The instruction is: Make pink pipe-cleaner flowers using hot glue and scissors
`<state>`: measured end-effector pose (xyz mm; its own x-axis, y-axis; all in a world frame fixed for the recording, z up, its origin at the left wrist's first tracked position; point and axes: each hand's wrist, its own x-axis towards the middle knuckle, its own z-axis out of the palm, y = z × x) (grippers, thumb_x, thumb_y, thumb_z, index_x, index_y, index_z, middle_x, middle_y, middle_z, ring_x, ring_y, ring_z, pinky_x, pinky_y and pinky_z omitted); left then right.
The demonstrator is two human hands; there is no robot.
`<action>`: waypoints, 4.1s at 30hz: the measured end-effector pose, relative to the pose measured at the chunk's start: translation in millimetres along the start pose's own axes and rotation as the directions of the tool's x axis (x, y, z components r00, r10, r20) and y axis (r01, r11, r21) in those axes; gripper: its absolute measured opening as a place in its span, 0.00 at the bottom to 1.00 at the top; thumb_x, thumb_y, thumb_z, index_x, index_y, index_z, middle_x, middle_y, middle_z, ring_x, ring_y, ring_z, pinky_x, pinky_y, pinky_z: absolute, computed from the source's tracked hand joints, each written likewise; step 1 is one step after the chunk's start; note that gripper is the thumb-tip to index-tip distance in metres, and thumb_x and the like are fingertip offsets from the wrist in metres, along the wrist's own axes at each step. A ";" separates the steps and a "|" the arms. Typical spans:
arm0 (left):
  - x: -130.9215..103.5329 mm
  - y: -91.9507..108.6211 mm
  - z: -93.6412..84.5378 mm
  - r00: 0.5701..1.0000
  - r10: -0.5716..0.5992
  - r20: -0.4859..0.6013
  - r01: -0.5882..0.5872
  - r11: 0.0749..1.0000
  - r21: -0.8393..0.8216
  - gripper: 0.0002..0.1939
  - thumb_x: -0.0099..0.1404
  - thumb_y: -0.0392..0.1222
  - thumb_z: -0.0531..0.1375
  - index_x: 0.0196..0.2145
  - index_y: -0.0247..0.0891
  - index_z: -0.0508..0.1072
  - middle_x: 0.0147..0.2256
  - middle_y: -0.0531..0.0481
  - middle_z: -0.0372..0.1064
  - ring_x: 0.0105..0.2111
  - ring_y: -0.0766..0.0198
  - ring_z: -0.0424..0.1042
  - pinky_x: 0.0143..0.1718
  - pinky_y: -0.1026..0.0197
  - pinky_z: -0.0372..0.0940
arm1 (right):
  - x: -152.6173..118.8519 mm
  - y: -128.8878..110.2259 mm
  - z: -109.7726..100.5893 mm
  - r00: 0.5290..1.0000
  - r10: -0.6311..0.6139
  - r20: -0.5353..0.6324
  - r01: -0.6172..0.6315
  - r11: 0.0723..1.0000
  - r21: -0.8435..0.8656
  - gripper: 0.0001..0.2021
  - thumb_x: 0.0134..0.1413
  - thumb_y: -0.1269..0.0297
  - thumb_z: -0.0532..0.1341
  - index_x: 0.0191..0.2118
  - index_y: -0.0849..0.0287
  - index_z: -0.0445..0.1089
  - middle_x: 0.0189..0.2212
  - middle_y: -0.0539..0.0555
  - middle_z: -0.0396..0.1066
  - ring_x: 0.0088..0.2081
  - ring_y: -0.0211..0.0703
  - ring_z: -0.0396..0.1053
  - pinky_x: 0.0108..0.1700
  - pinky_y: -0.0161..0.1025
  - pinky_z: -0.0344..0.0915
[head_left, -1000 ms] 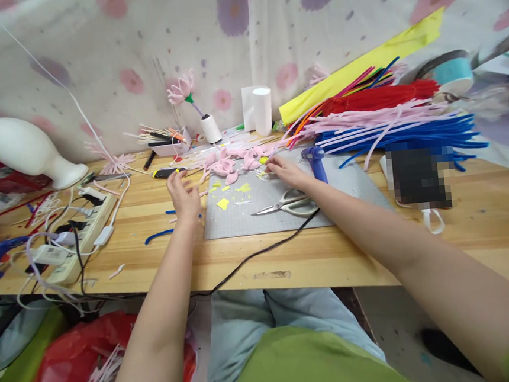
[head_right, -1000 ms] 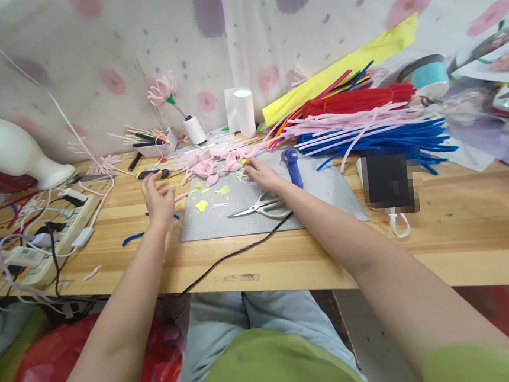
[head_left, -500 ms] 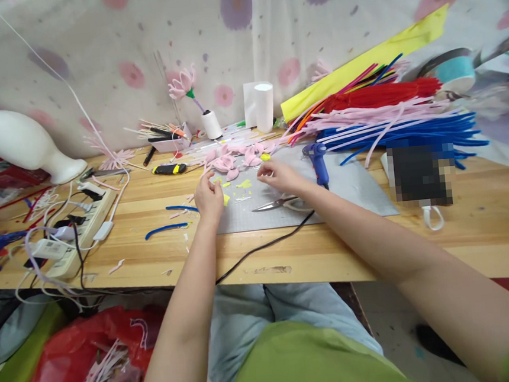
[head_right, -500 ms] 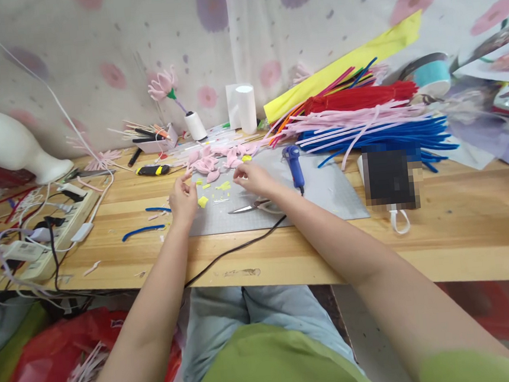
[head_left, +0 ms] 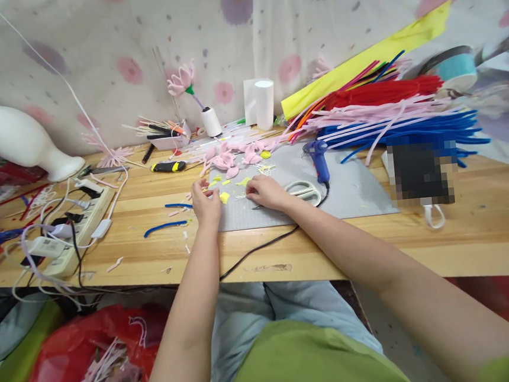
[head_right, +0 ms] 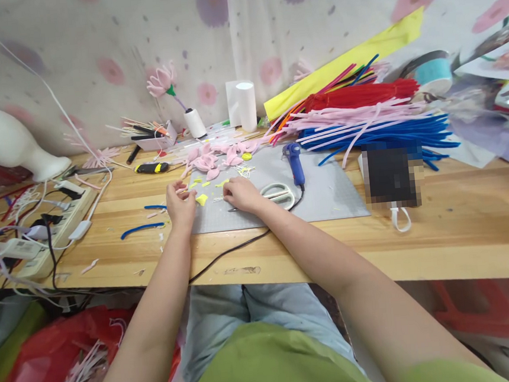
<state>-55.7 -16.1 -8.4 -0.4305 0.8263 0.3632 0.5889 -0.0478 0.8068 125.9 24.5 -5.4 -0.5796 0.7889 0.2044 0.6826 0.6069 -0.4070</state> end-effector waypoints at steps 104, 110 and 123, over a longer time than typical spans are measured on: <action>-19.6 48.0 74.9 0.985 0.072 0.157 -0.148 0.821 0.551 0.44 0.53 0.54 0.59 0.62 0.36 0.47 0.64 0.31 0.38 0.65 0.45 0.32 0.58 0.33 0.38 | -13.7 48.2 -14.2 0.887 0.434 -0.158 -0.375 0.876 0.304 0.04 0.51 0.67 0.54 0.33 0.55 0.66 0.30 0.50 0.73 0.34 0.41 0.69 0.38 0.38 0.62; -17.9 17.6 13.3 0.985 0.091 0.146 -0.163 0.763 0.625 0.40 0.56 0.47 0.57 0.63 0.33 0.47 0.64 0.31 0.41 0.65 0.45 0.35 0.60 0.35 0.32 | -14.1 46.7 -16.1 0.888 0.435 -0.150 -0.383 0.879 0.285 0.03 0.51 0.67 0.54 0.32 0.55 0.65 0.31 0.50 0.73 0.34 0.41 0.68 0.36 0.37 0.60; 19.2 18.4 5.2 0.970 0.244 0.025 -0.224 0.841 0.493 0.15 0.65 0.48 0.49 0.33 0.39 0.72 0.43 0.41 0.68 0.52 0.54 0.62 0.61 0.43 0.40 | -15.3 44.0 -18.6 0.883 0.445 -0.152 -0.396 0.878 0.270 0.05 0.52 0.67 0.54 0.34 0.55 0.66 0.32 0.51 0.73 0.34 0.41 0.68 0.36 0.37 0.60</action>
<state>-49.5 1.8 11.0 -0.2569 0.8033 0.5374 0.9288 0.0515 0.3670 173.1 40.9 -9.9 -0.1401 0.9810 0.1344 0.7086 0.1941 -0.6784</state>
